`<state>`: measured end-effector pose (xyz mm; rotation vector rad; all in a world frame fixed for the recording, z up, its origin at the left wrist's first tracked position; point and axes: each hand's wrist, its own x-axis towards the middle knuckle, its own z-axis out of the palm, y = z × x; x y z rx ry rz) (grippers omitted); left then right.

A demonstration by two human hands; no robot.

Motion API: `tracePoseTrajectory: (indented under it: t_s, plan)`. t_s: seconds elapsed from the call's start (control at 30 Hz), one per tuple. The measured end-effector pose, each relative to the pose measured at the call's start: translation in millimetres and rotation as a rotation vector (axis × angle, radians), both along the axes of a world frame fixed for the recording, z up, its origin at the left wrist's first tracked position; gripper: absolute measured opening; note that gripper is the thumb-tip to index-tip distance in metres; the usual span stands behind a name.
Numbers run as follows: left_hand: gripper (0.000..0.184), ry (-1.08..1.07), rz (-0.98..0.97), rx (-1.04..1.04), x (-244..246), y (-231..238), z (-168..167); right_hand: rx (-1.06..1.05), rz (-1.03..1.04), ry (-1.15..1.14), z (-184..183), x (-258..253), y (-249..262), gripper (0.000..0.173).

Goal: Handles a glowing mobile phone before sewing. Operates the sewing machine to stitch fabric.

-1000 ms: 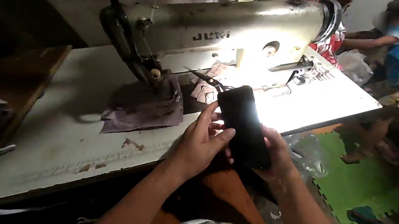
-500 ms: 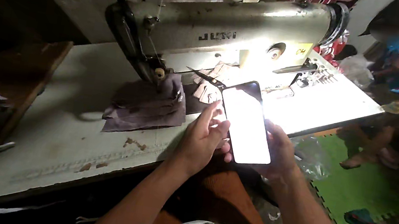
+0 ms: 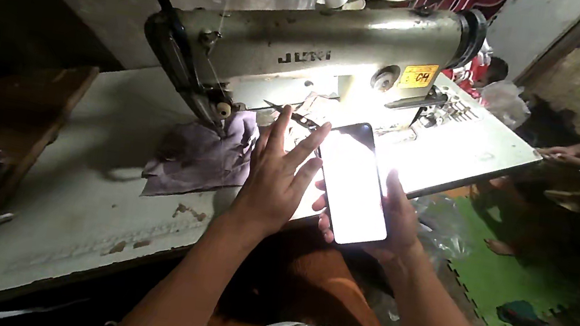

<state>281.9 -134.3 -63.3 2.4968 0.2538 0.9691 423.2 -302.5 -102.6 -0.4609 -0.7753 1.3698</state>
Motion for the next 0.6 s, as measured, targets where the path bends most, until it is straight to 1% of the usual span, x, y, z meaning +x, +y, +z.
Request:
tracePoseTrajectory:
  t_s: [0.1, 0.27, 0.4, 0.6]
  plan:
    - [0.043, -0.062, -0.076, 0.006, -6, 1, -2, -0.011, -0.003, 0.008, -1, 0, -1, 0.094]
    - [0.034, -0.137, -0.205, 0.045, -19, -2, -17, 0.018, 0.0, 0.052, -3, 3, -1, 0.084]
    - [0.031, -0.127, -0.23, 0.077, -26, -3, -30, 0.015, -0.001, 0.063, -4, 4, -1, 0.082]
    - [0.03, -0.115, -0.206, 0.136, -27, -2, -36, -0.012, -0.043, 0.052, -2, 1, -1, 0.083]
